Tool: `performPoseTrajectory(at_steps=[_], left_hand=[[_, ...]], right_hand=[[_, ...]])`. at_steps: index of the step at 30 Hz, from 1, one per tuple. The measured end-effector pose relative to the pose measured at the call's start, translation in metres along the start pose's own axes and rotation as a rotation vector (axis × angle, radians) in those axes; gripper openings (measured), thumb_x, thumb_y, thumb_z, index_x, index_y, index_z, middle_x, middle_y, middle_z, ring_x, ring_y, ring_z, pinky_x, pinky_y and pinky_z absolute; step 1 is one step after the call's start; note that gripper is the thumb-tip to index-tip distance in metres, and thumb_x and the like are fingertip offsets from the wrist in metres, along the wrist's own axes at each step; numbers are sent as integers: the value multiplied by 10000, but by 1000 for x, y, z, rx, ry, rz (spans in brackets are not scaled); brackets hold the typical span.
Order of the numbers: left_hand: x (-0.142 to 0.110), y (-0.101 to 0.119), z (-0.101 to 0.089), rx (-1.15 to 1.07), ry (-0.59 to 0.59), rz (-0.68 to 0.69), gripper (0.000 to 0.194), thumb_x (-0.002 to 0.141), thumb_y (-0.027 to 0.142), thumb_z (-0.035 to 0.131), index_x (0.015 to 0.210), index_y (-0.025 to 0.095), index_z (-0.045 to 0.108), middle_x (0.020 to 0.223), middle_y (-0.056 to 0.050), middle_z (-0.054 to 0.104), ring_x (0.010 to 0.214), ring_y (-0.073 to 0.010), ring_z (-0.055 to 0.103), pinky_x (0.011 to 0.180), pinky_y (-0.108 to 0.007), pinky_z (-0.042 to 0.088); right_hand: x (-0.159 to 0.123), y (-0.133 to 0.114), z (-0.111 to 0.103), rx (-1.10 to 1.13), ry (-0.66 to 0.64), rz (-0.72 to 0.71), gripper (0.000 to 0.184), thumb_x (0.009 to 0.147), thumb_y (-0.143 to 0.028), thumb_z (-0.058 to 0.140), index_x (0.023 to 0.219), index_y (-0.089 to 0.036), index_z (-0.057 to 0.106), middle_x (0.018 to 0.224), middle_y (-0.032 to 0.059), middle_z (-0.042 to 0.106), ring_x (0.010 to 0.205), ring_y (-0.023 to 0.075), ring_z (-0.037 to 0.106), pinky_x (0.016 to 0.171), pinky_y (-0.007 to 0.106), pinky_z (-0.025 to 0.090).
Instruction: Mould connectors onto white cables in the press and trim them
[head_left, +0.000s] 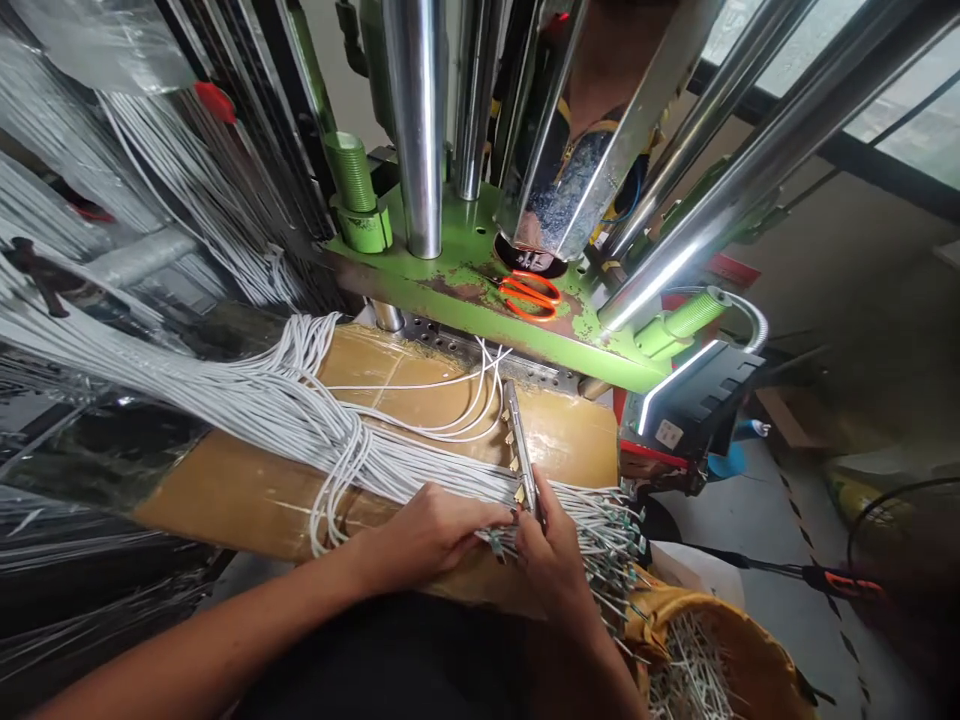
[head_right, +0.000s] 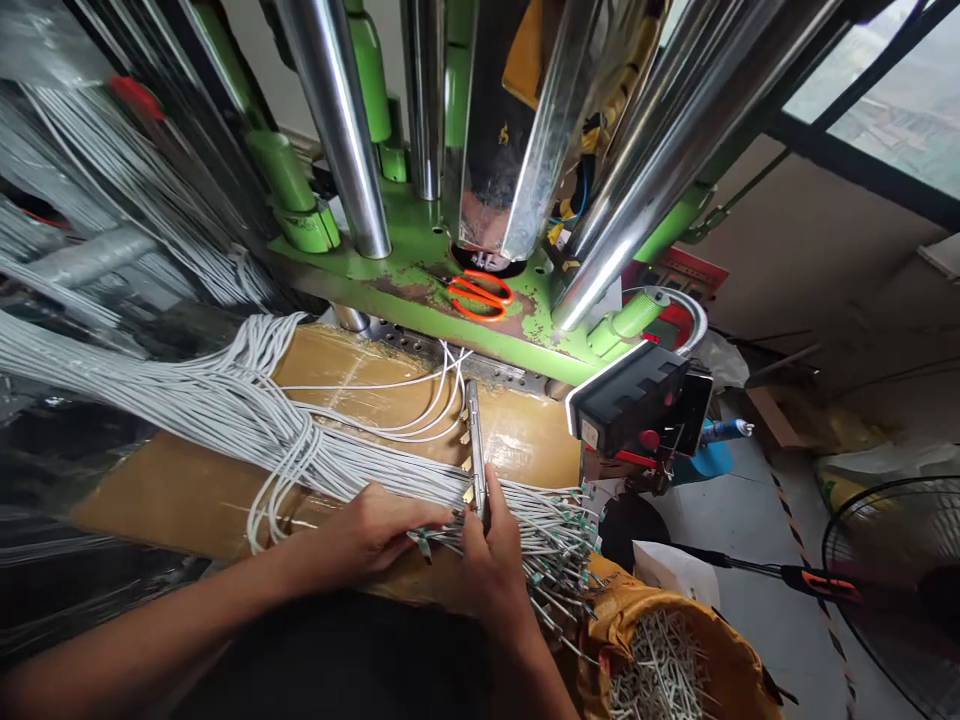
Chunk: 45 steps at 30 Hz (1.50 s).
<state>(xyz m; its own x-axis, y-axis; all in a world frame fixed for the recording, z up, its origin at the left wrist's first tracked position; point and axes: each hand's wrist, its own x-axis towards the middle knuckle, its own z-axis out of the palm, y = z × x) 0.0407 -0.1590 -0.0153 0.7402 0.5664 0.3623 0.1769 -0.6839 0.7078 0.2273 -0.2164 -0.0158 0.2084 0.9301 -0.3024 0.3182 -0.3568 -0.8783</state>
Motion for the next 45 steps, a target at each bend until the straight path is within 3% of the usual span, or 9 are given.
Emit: performPoseTrajectory(at_steps=[6, 12, 22, 26, 29, 31, 35, 41, 45], left_hand=[[4, -7, 7, -21, -24, 27, 286, 919, 162, 479, 1174, 191, 607, 1075, -51, 726, 948, -164, 700, 806, -205, 511], [9, -8, 5, -5, -40, 31, 298, 903, 139, 473, 1153, 174, 632, 1074, -55, 727, 953, -169, 701, 823, -213, 517], [11, -10, 6, -42, -42, -61, 320, 875, 120, 454, 1111, 180, 661, 1052, -53, 732, 962, -182, 692, 835, -244, 502], [14, 3, 7, -254, 96, -511, 204, 881, 318, 566, 960, 181, 694, 859, -28, 732, 789, -181, 673, 743, -251, 497], [16, 9, 2, -487, 204, -740, 230, 837, 382, 639, 908, 168, 682, 826, -22, 697, 781, -169, 626, 714, -233, 474], [16, 8, -3, -681, 263, -772, 242, 825, 388, 655, 893, 156, 671, 829, -30, 678, 776, -153, 607, 689, -216, 456], [22, 1, -9, -937, 287, -843, 290, 828, 399, 640, 981, 153, 625, 786, -1, 622, 510, -59, 428, 470, -179, 303], [42, 11, -5, -481, 38, -613, 147, 812, 300, 644, 813, 161, 689, 854, -31, 660, 822, -178, 580, 767, -261, 439], [41, 13, -6, -653, 61, -637, 208, 880, 355, 566, 903, 166, 649, 841, -35, 695, 821, -188, 641, 764, -277, 486]], right_hand=[[2, 4, 3, 59, 60, -63, 590, 826, -285, 518, 1398, -156, 456, 1060, 65, 692, 1028, 259, 614, 890, 385, 508], [0, 2, 1, 69, -16, -73, 614, 860, -246, 442, 1445, -90, 344, 1473, 98, 420, 1369, 216, 368, 1163, 391, 254], [0, -3, 2, 29, -10, -117, 616, 852, -225, 472, 1447, -123, 352, 1478, 76, 417, 1377, 207, 357, 1160, 365, 259], [0, -8, 3, 33, -17, -14, 762, 756, -273, 628, 1447, -118, 348, 1380, 105, 524, 1249, 250, 493, 1070, 368, 383], [1, -7, 2, 68, -16, 24, 754, 766, -322, 646, 1438, -124, 366, 1039, 58, 679, 914, 205, 623, 880, 328, 493], [2, -5, 2, 77, 2, 15, 718, 779, -317, 639, 1425, -128, 388, 918, 27, 677, 826, 182, 614, 816, 299, 494], [3, -3, 2, 91, 10, 15, 702, 776, -319, 648, 1407, -125, 410, 1023, 54, 676, 942, 199, 611, 839, 292, 481], [3, -4, 3, 103, 6, -12, 713, 789, -362, 634, 1419, -131, 391, 1386, 103, 517, 1243, 246, 489, 1071, 366, 354], [2, -6, 2, 135, -18, 18, 721, 782, -332, 638, 1422, -123, 382, 1183, 88, 630, 986, 207, 593, 937, 333, 446]])
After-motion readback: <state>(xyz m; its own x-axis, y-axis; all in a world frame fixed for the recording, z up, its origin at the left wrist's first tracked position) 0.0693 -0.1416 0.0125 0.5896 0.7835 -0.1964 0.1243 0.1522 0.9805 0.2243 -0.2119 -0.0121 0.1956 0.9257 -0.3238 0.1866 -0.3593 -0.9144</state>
